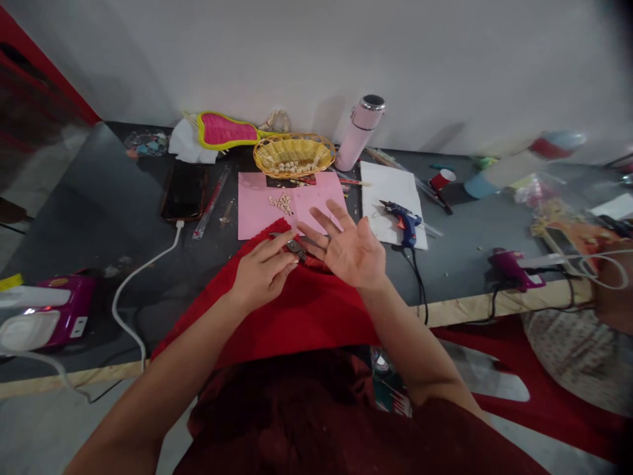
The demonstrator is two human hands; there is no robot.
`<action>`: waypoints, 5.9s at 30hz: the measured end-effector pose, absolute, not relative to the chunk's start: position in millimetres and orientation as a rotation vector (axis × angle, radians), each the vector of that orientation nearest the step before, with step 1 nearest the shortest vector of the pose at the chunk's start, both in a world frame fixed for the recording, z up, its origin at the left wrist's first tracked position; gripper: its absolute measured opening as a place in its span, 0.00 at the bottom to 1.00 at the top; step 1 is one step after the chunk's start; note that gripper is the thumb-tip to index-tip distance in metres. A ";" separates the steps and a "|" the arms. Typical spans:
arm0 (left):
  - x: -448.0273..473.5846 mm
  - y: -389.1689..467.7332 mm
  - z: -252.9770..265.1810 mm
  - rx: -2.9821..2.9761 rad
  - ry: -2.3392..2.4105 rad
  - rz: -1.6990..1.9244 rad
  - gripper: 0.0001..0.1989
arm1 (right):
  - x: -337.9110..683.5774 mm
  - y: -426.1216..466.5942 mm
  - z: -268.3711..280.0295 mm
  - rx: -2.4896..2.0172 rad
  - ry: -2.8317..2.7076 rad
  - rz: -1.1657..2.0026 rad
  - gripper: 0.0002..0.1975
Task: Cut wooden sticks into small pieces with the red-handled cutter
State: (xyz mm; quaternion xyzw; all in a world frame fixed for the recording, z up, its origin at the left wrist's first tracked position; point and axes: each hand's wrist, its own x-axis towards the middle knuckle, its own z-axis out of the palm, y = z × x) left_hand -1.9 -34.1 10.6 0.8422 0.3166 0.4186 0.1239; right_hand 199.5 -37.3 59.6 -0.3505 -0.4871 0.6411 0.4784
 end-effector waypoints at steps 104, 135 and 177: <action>4.1 -21.9 -0.1 2.079 1.080 1.002 0.13 | 224.6 79.6 45.6 -1.571 -2.188 0.602 0.11; -1.5 -28.3 14.9 2.007 1.256 1.092 0.10 | 185.9 -36.3 27.6 -1.238 -1.848 0.899 0.04; 3.9 -33.8 24.2 1.398 0.992 0.738 0.08 | 191.3 -46.5 22.5 -1.059 -1.880 0.727 0.03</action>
